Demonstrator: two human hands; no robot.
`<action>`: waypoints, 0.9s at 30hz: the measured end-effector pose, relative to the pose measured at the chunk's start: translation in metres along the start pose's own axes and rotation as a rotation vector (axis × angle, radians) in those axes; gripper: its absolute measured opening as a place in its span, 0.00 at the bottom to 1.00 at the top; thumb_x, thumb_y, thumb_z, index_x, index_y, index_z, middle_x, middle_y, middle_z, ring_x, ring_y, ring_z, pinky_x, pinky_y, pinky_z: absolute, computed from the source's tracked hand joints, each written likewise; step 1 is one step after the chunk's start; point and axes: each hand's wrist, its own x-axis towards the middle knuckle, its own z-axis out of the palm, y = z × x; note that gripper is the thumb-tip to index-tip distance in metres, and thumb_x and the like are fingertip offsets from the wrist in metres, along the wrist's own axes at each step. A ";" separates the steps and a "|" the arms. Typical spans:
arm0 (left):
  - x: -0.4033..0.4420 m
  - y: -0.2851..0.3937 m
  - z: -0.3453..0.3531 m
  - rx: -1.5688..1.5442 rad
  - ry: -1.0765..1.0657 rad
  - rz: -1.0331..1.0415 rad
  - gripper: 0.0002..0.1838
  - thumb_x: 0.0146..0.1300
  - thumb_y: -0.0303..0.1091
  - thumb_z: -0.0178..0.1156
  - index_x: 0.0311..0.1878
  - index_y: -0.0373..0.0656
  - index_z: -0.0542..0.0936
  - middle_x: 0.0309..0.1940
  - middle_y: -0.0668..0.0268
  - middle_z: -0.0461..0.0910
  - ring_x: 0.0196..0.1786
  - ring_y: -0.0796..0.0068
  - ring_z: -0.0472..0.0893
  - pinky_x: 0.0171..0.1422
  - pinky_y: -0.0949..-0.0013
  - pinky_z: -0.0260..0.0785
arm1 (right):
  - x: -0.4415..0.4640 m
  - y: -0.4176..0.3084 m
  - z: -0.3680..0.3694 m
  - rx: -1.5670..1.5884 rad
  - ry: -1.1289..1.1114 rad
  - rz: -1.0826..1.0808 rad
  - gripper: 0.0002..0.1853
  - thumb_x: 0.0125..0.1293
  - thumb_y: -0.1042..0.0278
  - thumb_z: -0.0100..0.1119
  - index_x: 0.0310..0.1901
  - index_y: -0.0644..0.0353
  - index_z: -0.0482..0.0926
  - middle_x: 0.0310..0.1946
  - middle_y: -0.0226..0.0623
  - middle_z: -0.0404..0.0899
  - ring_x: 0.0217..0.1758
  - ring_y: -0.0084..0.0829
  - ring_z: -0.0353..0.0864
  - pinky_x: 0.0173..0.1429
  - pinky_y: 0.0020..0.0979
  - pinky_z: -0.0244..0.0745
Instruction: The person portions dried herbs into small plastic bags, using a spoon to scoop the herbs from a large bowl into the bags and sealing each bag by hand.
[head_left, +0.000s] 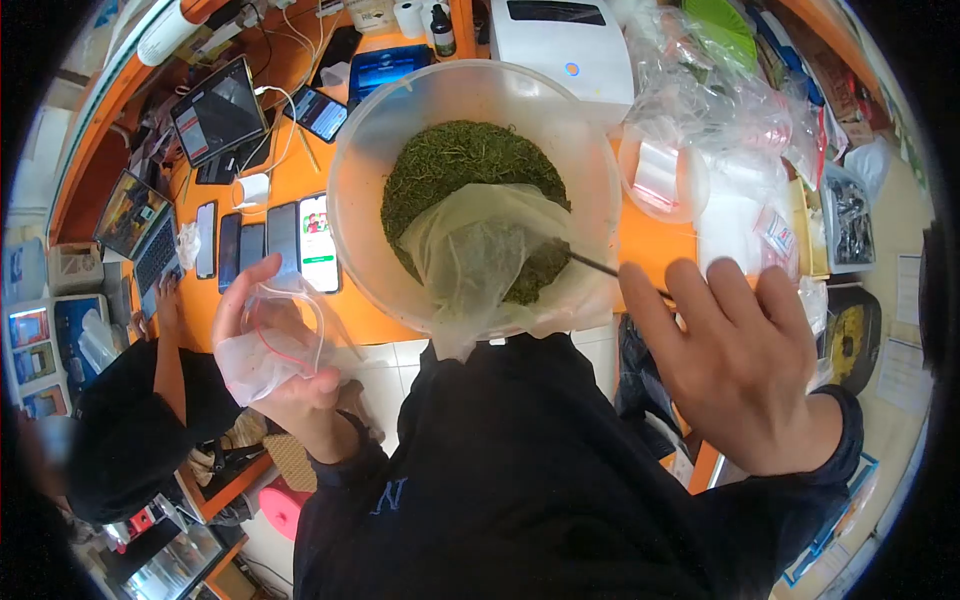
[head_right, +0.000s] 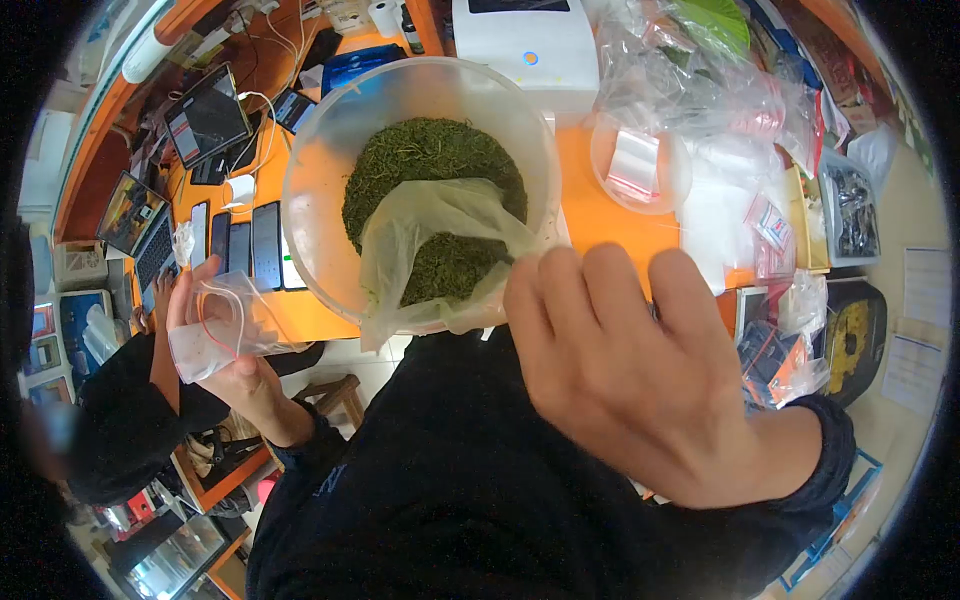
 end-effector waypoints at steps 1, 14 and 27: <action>0.000 0.001 0.002 0.002 0.003 0.008 0.57 0.34 0.68 0.72 0.59 0.31 0.66 0.49 0.49 0.75 0.49 0.66 0.76 0.53 0.68 0.66 | -0.001 -0.001 0.005 0.026 -0.024 -0.018 0.16 0.47 0.70 0.55 0.42 0.57 0.79 0.26 0.27 0.67 0.29 0.24 0.68 0.33 0.27 0.57; -0.005 0.004 0.014 0.077 0.006 0.002 0.58 0.35 0.68 0.71 0.61 0.30 0.64 0.46 0.52 0.76 0.49 0.67 0.76 0.53 0.70 0.67 | -0.002 0.003 0.054 0.431 0.072 -0.056 0.12 0.45 0.70 0.61 0.36 0.53 0.79 0.24 0.26 0.69 0.27 0.25 0.70 0.32 0.28 0.59; -0.002 0.006 0.019 0.084 -0.032 0.026 0.57 0.34 0.65 0.73 0.61 0.30 0.64 0.48 0.52 0.75 0.49 0.66 0.76 0.52 0.70 0.67 | 0.003 0.029 0.088 1.362 -0.156 0.379 0.07 0.60 0.65 0.58 0.33 0.59 0.82 0.17 0.38 0.77 0.18 0.34 0.78 0.25 0.30 0.68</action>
